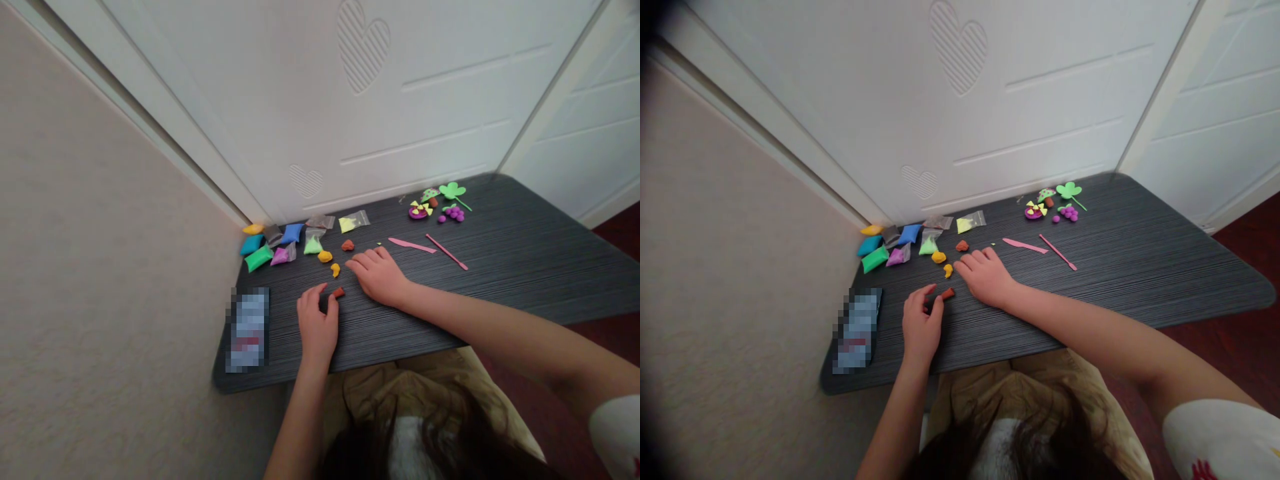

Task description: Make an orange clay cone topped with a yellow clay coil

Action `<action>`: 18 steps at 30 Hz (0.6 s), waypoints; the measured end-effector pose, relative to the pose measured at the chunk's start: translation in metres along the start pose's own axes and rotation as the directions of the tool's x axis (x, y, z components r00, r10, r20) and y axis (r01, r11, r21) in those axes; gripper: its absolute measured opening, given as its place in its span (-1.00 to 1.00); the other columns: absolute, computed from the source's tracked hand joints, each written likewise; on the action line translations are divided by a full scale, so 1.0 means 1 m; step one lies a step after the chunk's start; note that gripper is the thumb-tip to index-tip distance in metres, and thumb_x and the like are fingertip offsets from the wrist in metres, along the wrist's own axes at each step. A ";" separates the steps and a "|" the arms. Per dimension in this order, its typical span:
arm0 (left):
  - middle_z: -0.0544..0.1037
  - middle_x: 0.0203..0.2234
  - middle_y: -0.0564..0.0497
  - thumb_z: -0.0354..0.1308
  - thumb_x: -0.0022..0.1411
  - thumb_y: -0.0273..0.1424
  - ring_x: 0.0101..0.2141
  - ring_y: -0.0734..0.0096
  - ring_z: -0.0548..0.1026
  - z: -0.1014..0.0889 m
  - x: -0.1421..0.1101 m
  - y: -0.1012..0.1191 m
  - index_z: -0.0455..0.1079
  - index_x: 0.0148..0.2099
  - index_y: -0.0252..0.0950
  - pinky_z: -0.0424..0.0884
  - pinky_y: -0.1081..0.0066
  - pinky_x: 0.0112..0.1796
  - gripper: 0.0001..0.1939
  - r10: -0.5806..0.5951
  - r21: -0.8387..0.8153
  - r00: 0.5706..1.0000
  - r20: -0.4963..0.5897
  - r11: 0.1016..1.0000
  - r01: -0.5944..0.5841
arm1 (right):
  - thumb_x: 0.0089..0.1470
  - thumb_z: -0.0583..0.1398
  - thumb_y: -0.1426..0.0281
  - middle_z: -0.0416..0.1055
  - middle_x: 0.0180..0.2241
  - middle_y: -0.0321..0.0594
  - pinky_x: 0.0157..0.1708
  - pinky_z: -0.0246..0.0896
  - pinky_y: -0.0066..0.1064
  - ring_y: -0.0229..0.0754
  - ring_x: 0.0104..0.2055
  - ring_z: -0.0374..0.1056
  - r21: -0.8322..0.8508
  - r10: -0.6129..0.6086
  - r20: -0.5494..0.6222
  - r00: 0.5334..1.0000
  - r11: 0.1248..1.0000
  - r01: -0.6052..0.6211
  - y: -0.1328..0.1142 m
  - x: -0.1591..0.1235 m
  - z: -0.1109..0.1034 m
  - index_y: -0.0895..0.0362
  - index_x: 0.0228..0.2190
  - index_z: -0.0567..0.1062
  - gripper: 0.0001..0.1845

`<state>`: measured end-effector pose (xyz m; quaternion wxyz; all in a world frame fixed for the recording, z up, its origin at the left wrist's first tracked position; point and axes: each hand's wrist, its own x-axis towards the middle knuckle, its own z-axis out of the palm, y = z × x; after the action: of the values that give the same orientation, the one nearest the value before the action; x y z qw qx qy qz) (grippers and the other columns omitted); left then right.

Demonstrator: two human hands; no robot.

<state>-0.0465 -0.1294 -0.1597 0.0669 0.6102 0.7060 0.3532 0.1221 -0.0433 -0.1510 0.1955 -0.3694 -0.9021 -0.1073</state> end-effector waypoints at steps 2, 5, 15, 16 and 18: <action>0.46 -0.17 -0.13 0.02 0.21 -0.38 -0.12 0.18 0.39 0.000 0.000 0.001 0.36 -0.07 -0.30 0.36 0.20 -0.16 -0.74 0.001 0.005 1.000 -0.003 1.000 -0.001 | 0.15 0.13 0.28 0.36 -0.05 -0.12 -0.13 0.33 -0.15 -0.14 -0.10 0.35 -0.003 0.057 -0.011 0.998 0.998 -0.057 0.011 0.003 0.000 0.15 -0.05 0.36 -0.66; 0.47 -0.18 -0.14 0.02 0.20 -0.39 -0.12 0.16 0.39 0.001 0.001 0.001 0.36 -0.08 -0.31 0.34 0.17 -0.13 -0.75 0.006 0.012 1.000 -0.002 1.000 -0.006 | 0.15 0.13 0.28 0.36 -0.05 -0.12 -0.13 0.32 -0.15 -0.14 -0.09 0.35 0.015 0.078 -0.013 0.997 0.997 -0.077 0.013 0.003 -0.002 0.16 -0.06 0.37 -0.66; 0.48 -0.17 -0.10 0.01 0.13 -0.50 -0.10 0.15 0.38 0.001 0.001 0.000 0.38 -0.10 -0.26 0.29 0.14 -0.05 -0.72 0.023 0.032 0.999 0.026 0.999 -0.024 | 0.15 0.13 0.28 0.37 -0.06 -0.13 -0.14 0.33 -0.17 -0.15 -0.11 0.36 0.072 0.128 -0.064 0.990 0.990 -0.123 0.014 0.006 0.000 0.16 -0.07 0.38 -0.67; 0.48 -0.17 -0.10 0.00 0.13 -0.50 -0.10 0.15 0.38 0.000 0.001 0.000 0.38 -0.10 -0.27 0.30 0.14 -0.06 -0.72 0.021 0.032 0.999 0.025 0.999 -0.021 | 0.15 0.13 0.28 0.37 -0.07 -0.13 -0.15 0.34 -0.17 -0.16 -0.12 0.36 0.069 0.172 -0.084 0.982 0.984 -0.166 0.024 0.010 -0.003 0.16 -0.07 0.38 -0.67; 0.48 -0.16 -0.10 0.01 0.13 -0.50 -0.10 0.15 0.37 0.000 0.001 0.001 0.38 -0.09 -0.27 0.31 0.15 -0.07 -0.71 0.016 0.030 1.000 0.024 0.999 -0.017 | 0.15 0.13 0.29 0.37 -0.07 -0.14 -0.16 0.34 -0.18 -0.16 -0.12 0.36 0.064 0.261 -0.133 0.956 0.965 -0.254 0.042 0.017 -0.009 0.16 -0.07 0.37 -0.67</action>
<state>-0.0463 -0.1285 -0.1591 0.0633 0.6212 0.7053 0.3356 0.1435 -0.0065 -0.1333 0.2792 -0.4707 -0.8325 -0.0859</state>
